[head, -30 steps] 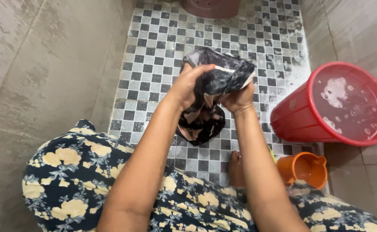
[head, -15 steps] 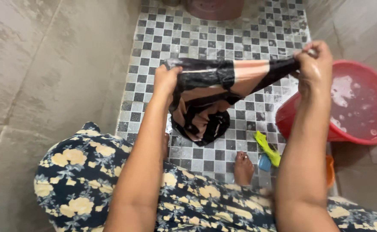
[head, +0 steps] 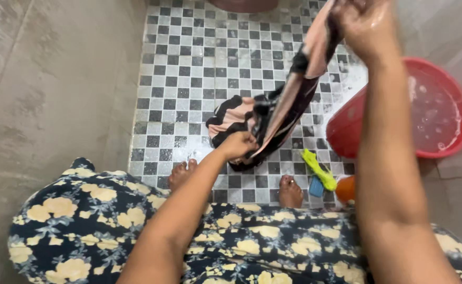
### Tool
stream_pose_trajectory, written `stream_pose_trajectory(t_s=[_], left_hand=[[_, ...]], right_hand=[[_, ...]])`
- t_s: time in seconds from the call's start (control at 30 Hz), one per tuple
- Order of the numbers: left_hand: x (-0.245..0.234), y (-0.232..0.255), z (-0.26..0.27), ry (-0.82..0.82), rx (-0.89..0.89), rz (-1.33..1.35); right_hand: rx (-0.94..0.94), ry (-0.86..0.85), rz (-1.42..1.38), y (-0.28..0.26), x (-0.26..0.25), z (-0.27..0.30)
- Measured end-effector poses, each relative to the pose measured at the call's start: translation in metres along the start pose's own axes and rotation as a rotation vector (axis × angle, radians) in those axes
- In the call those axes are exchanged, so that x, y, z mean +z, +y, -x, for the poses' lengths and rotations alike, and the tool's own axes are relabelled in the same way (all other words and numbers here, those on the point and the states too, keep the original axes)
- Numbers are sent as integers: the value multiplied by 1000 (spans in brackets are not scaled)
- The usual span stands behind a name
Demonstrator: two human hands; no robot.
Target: The person washes a striped garment by hand on a tiled floor, scrubbing it with a brush and soap, wringing it out, and then rinsing it in a bucket of water.
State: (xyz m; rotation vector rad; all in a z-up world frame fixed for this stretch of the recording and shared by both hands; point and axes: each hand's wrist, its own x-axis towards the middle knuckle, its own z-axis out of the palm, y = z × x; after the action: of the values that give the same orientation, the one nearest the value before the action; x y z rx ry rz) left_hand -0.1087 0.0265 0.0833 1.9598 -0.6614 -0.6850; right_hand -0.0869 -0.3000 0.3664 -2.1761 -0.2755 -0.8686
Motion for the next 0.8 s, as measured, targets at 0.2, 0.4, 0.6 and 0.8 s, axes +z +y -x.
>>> stream_pose_trajectory(t_s=[0.2,0.4,0.6,0.8], left_hand=[[-17,33,-63,281,353,278],[-18,111,-64,309,244,834],[-27,159,-37,240,683,929],[-51,160,-16,369,672,364]], right_hand=[[848,-1113,455,-25,88,91],[741,-463,350,-32,150,150],[431,-232,-430,-22,96,115],[519,13,-867,-88,46,61]])
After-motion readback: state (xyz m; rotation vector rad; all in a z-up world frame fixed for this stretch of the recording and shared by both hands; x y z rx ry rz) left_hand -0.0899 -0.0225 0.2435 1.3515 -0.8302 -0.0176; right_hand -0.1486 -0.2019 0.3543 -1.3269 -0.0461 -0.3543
